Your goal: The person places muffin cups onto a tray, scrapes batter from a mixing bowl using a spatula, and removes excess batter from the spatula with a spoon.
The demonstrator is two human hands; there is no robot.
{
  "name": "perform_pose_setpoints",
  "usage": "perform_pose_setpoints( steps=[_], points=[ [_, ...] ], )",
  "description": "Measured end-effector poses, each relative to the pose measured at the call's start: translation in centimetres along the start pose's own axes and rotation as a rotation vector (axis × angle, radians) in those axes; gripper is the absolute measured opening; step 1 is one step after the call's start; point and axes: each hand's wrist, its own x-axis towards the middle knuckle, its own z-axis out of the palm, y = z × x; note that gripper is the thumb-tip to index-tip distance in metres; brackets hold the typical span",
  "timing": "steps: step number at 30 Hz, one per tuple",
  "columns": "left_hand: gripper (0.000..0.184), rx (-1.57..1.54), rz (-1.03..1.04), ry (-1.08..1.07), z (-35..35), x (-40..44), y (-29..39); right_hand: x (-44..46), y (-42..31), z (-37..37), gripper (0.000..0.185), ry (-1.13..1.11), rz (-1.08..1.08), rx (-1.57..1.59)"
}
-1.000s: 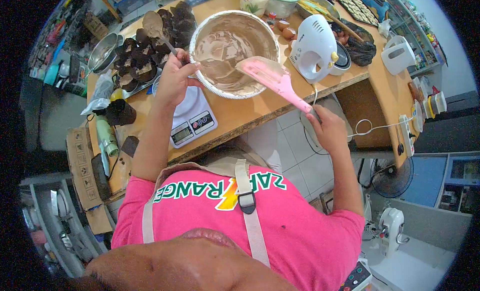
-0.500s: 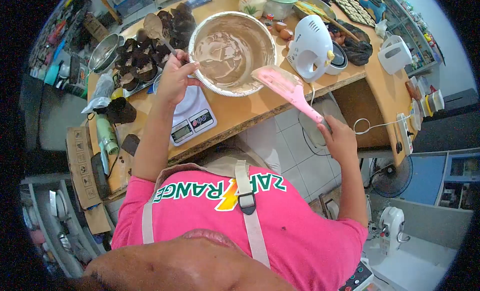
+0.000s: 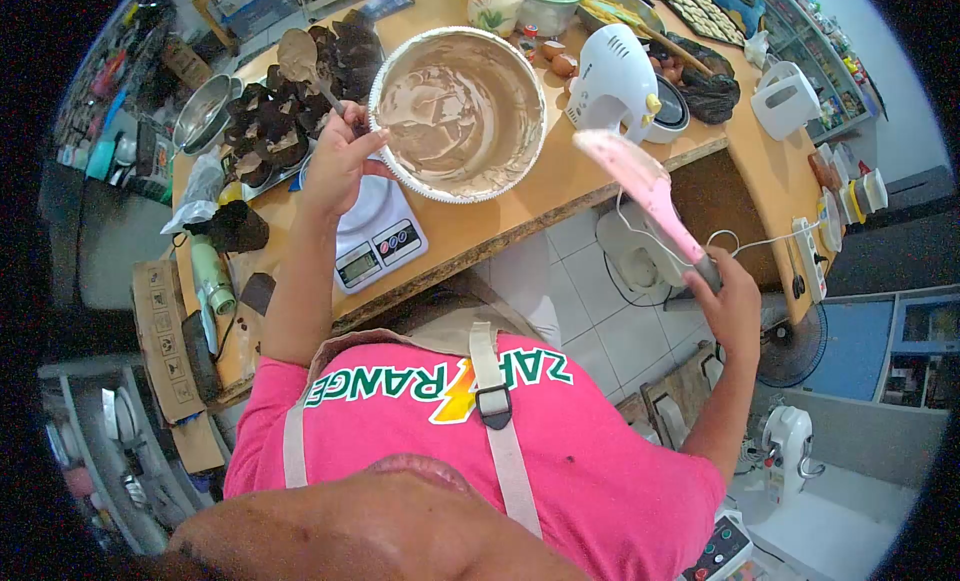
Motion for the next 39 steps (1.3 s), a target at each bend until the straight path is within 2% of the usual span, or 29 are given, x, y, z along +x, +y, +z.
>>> perform_pose_setpoints(
  steps=[1,2,5,6,8,9,11,12,13,15,17,18,19,23,26,28,32,34,39],
  points=[
    [0.035,-0.024,-0.009,-0.022,0.1,0.1,0.2,0.1,0.0,-0.1,0.033,0.019,-0.060,0.176],
    [0.035,-0.024,-0.009,-0.025,0.3,0.2,0.4,0.3,-0.1,0.3,0.041,0.029,-0.033,0.248],
    [0.033,0.117,0.008,-0.006,0.8,0.8,1.1,1.7,-1.1,-0.3,0.042,-0.079,-0.053,0.329],
    [0.033,0.211,0.002,-0.061,0.7,1.5,1.5,2.4,-1.6,-0.6,0.042,-0.082,-0.053,0.331],
    [0.035,0.302,0.034,-0.138,1.2,2.1,2.6,3.9,-3.2,-1.3,0.041,0.049,-0.184,0.031],
    [0.035,0.303,0.035,-0.138,1.4,2.6,3.0,4.7,-4.0,-1.8,0.041,0.050,-0.185,0.032],
    [0.037,0.489,0.002,-0.168,1.8,3.8,3.8,6.2,-5.8,-2.9,0.043,0.173,-0.379,-0.317],
    [0.041,0.574,0.036,-0.164,2.1,4.2,4.3,6.7,-6.6,-3.1,0.049,0.181,-0.392,-0.472],
    [0.041,0.574,0.037,-0.163,2.3,4.8,4.9,7.2,-7.5,-3.5,0.049,0.182,-0.393,-0.472],
    [0.045,0.704,0.007,-0.244,2.5,6.4,5.7,8.2,-9.0,-4.2,0.053,0.217,-0.611,-0.784],
    [0.045,0.756,0.047,-0.236,2.8,8.0,5.3,9.2,-10.0,-4.0,0.052,0.253,-0.678,-0.825],
    [0.043,0.906,0.192,-0.211,2.9,8.7,4.9,9.5,-10.6,-3.9,0.052,0.289,-0.743,-0.866],
    [0.042,1.053,0.338,-0.185,3.0,9.2,4.4,9.7,-11.1,-4.0,0.052,0.288,-0.742,-0.864],
    [0.042,1.119,0.265,-0.161,5.9,9.1,5.0,9.4,-13.6,-4.9,0.040,0.294,-0.748,-1.022],
    [0.046,1.078,0.321,-0.193,7.8,7.6,5.8,8.9,-14.1,-4.5,0.036,0.240,-0.674,-1.026],
    [0.038,1.080,0.382,-0.233,8.1,7.6,5.5,8.6,-14.1,-4.3,0.035,0.197,-0.612,-1.003],
    [0.035,1.088,0.435,-0.267,8.6,7.0,5.4,7.6,-13.8,-3.5,0.035,0.132,-0.550,-1.003],
    [0.034,1.191,0.511,-0.220,8.9,6.8,5.3,7.2,-13.6,-3.0,0.035,0.103,-0.539,-1.021],
    [0.031,1.113,0.425,-0.250,9.4,5.8,5.8,6.4,-13.3,-2.2,0.030,-0.039,-0.421,-0.934]
  ],
)
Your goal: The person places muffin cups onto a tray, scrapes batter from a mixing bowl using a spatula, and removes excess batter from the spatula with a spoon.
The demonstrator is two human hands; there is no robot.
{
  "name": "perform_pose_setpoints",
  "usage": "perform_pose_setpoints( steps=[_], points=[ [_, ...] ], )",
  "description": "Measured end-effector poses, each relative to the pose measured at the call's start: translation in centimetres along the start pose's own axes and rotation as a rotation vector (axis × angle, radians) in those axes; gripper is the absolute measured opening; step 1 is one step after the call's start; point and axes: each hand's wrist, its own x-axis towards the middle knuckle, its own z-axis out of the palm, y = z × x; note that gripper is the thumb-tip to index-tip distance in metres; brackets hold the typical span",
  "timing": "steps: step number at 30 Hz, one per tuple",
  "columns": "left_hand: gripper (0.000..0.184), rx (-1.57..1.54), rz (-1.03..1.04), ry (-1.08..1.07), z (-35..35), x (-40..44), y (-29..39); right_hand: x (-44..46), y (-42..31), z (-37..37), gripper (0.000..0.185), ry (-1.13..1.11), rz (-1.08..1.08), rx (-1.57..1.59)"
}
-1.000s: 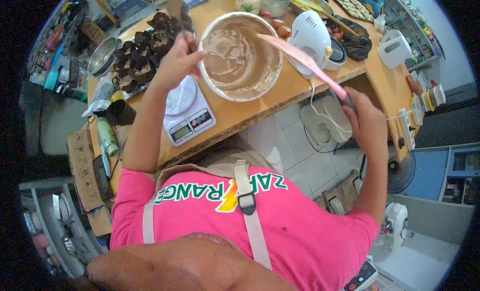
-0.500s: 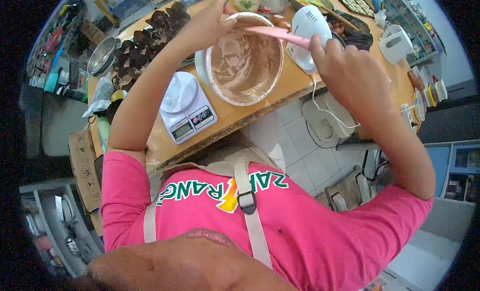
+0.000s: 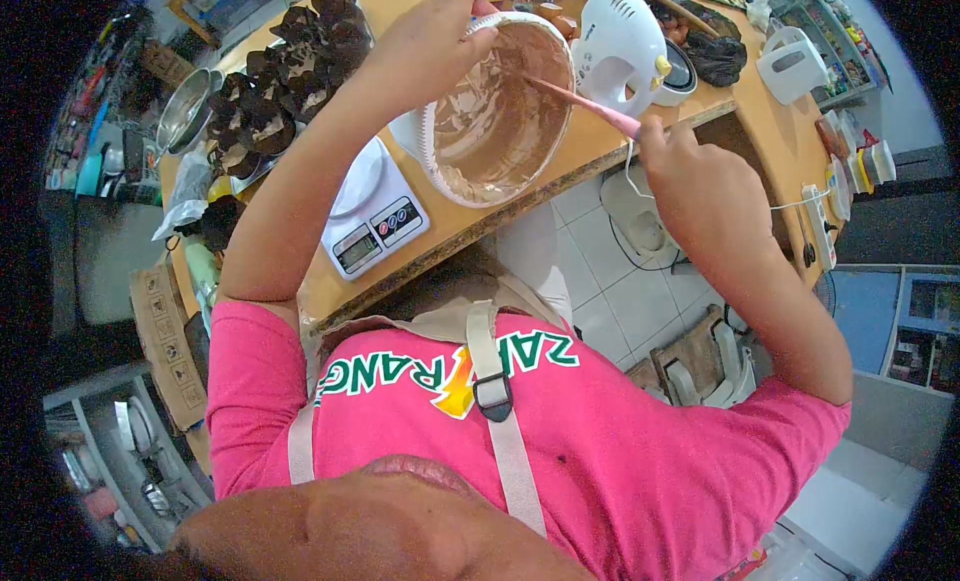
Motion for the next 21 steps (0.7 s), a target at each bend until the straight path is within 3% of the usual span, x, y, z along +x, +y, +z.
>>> perform_pose_setpoints(
  steps=[6,14,16,21],
  points=[
    [0.031,-0.036,-0.038,-0.007,0.0,-0.6,0.4,-0.8,-0.5,1.1,0.019,-0.049,0.036,0.140],
    [0.033,-0.065,-0.063,-0.041,-0.2,-1.2,0.9,-1.4,-1.0,2.4,0.019,-0.112,0.038,0.329],
    [0.034,-0.040,0.004,0.054,0.4,-1.3,0.6,-1.5,-1.3,2.1,0.019,-0.119,0.034,0.357],
    [0.032,-0.055,-0.020,-0.048,-0.5,-1.2,1.5,-1.7,-1.1,2.3,0.020,-0.106,-0.018,0.341]
  ],
)
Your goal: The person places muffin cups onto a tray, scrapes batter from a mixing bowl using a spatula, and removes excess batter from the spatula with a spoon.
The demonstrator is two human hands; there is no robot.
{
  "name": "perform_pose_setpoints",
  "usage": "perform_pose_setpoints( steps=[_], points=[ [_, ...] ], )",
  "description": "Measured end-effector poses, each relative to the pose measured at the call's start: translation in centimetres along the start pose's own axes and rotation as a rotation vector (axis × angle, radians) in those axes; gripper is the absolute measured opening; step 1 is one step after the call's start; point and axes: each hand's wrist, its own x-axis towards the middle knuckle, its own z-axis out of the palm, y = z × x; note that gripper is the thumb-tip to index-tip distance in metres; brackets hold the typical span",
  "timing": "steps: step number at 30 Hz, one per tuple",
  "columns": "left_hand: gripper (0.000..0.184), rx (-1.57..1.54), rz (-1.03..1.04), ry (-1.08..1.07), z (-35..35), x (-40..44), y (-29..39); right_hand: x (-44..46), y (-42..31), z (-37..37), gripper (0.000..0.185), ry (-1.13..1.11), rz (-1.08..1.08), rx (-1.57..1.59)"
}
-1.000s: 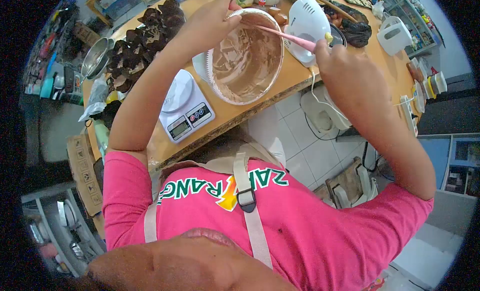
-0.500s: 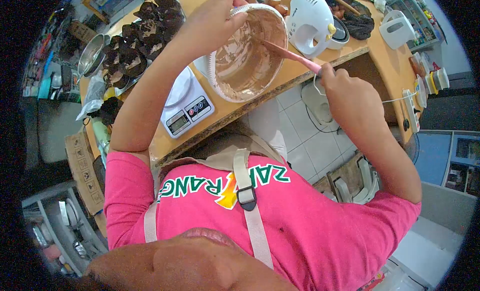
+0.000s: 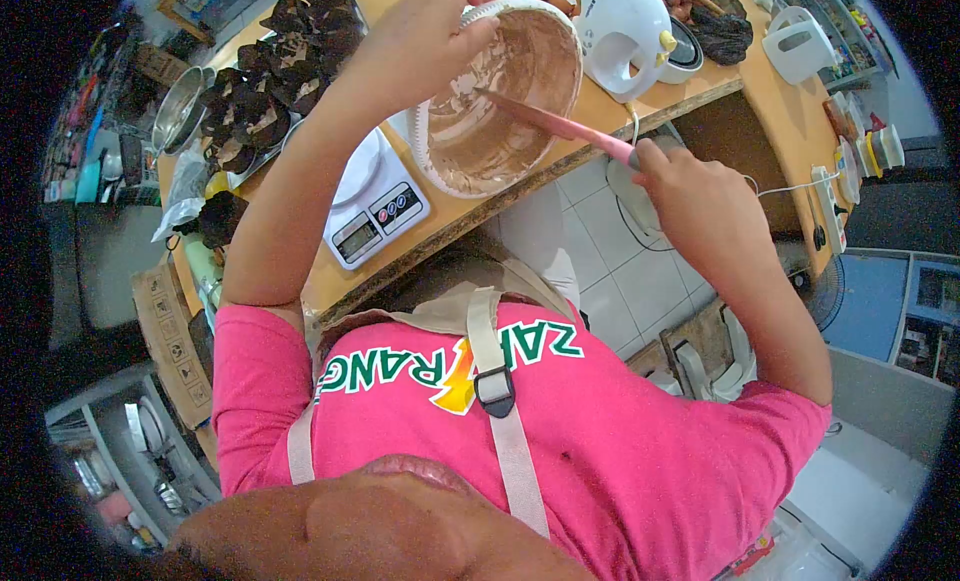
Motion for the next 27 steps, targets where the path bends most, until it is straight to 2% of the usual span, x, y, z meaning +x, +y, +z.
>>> perform_pose_setpoints(
  steps=[1,3,6,17,19,27],
  points=[
    [0.032,0.034,-0.033,-0.020,-0.1,0.1,0.0,-0.1,0.0,-0.1,0.020,-0.001,-0.002,0.000],
    [0.031,-0.004,0.009,-0.009,0.1,0.2,-0.5,-0.4,0.0,-0.4,0.020,0.150,0.051,-0.011],
    [0.029,-0.006,0.029,-0.028,0.2,0.3,-0.2,-0.7,0.3,0.1,0.019,0.151,0.063,-0.066],
    [0.028,0.015,0.077,-0.038,0.6,0.4,0.3,-1.0,-0.5,1.5,0.019,0.035,0.085,0.074],
    [0.028,0.031,0.004,-0.083,0.3,0.4,0.8,-1.1,-0.6,1.6,0.019,0.023,0.092,0.099],
    [0.026,0.026,0.009,-0.081,0.5,0.2,1.3,-1.3,-1.1,1.7,0.020,-0.020,0.126,0.231]
  ],
)
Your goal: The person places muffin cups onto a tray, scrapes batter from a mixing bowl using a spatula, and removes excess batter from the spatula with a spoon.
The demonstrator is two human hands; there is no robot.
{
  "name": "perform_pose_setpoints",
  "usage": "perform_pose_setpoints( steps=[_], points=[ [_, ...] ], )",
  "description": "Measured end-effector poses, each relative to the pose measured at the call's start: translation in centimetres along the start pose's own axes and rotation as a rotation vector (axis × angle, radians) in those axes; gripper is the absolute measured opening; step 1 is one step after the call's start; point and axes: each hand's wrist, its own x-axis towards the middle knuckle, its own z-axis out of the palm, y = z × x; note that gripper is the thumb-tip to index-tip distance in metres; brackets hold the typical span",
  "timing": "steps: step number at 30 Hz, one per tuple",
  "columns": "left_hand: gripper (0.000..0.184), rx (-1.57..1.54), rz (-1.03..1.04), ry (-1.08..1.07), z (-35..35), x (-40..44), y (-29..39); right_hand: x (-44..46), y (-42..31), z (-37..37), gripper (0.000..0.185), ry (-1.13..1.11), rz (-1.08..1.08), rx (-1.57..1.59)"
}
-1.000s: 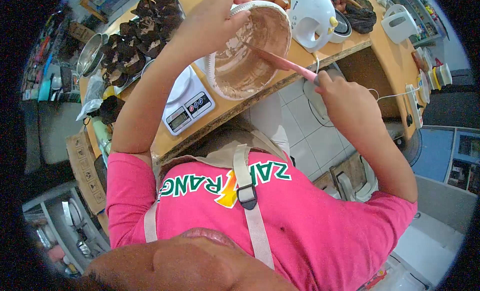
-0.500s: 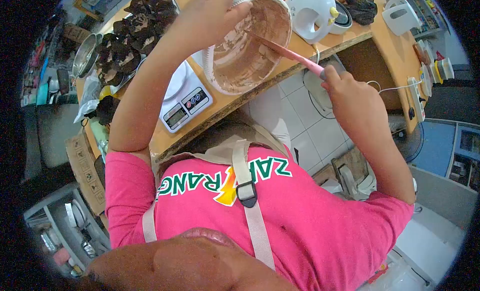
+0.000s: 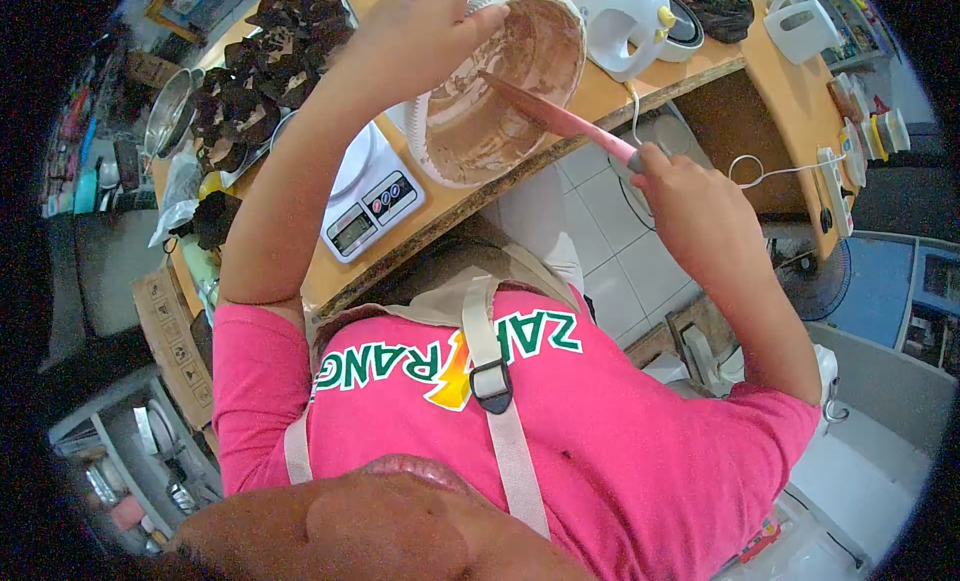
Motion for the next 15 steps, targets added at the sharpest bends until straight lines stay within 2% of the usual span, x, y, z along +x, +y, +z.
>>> perform_pose_setpoints(
  steps=[2,4,8,10,15],
  points=[
    [0.026,-0.013,-0.002,-0.011,-0.1,-0.5,0.5,0.0,0.0,0.0,0.020,-0.015,0.005,0.030],
    [0.027,0.037,0.087,0.055,-0.1,-1.1,0.9,0.1,0.1,0.1,0.021,-0.030,0.010,0.061],
    [0.029,0.025,0.035,-0.015,0.8,-0.6,0.0,0.1,0.0,0.2,0.020,-0.062,0.021,0.145],
    [0.029,0.046,0.135,0.068,1.4,-0.8,-0.2,0.1,-0.1,0.3,0.020,-0.085,0.044,0.174],
    [0.029,0.019,0.170,0.048,1.6,-1.0,0.2,0.3,0.9,1.8,0.021,-0.165,0.016,0.344]
  ],
)
